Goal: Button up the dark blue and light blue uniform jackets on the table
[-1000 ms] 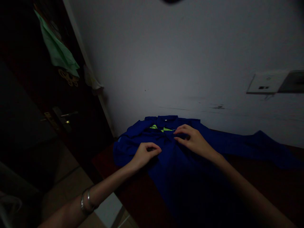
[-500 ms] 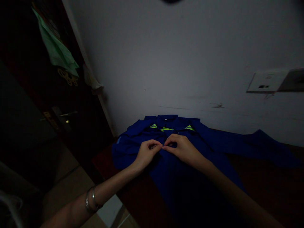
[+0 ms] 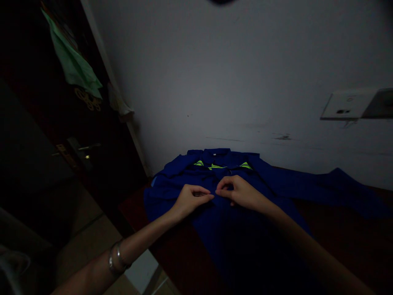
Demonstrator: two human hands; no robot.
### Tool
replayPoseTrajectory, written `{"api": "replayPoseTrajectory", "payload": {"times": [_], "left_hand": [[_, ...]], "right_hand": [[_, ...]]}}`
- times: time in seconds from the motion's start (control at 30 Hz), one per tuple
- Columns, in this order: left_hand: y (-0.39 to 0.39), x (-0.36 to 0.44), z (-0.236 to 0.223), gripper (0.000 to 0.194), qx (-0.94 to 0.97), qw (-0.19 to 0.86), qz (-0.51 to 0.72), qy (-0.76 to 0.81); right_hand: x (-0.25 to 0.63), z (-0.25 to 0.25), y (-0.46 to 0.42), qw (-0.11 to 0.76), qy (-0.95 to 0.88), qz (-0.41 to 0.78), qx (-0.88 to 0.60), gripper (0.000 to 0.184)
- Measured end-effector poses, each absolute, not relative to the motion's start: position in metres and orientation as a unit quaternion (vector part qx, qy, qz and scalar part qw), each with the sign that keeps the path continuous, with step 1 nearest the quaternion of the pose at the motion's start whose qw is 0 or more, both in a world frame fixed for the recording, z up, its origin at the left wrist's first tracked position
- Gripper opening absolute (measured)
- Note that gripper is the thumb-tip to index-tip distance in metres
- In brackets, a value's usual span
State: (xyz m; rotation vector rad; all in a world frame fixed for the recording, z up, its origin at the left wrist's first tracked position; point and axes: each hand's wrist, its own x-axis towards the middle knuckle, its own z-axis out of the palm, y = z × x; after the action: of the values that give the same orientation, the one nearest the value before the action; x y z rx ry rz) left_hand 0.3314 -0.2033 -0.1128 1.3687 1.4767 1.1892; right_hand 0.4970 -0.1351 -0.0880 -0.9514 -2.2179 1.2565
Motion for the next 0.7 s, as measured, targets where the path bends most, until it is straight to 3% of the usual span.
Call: {"api": "replayPoseTrajectory", "payload": {"times": [0.43, 0.7], "left_hand": [[-0.2048, 0.3344, -0.1144, 0.027, 0.504, 0.394, 0.484, 0.596], [-0.2026, 0.3321, -0.1132, 0.025, 0.476, 0.372, 0.538, 0.588]], "right_hand": [[0.4924, -0.0931, -0.1405, 0.236, -0.844, 0.361, -0.320, 0.015], [0.4894, -0.0936, -0.1426, 0.235, -0.815, 0.407, -0.338, 0.015]]}}
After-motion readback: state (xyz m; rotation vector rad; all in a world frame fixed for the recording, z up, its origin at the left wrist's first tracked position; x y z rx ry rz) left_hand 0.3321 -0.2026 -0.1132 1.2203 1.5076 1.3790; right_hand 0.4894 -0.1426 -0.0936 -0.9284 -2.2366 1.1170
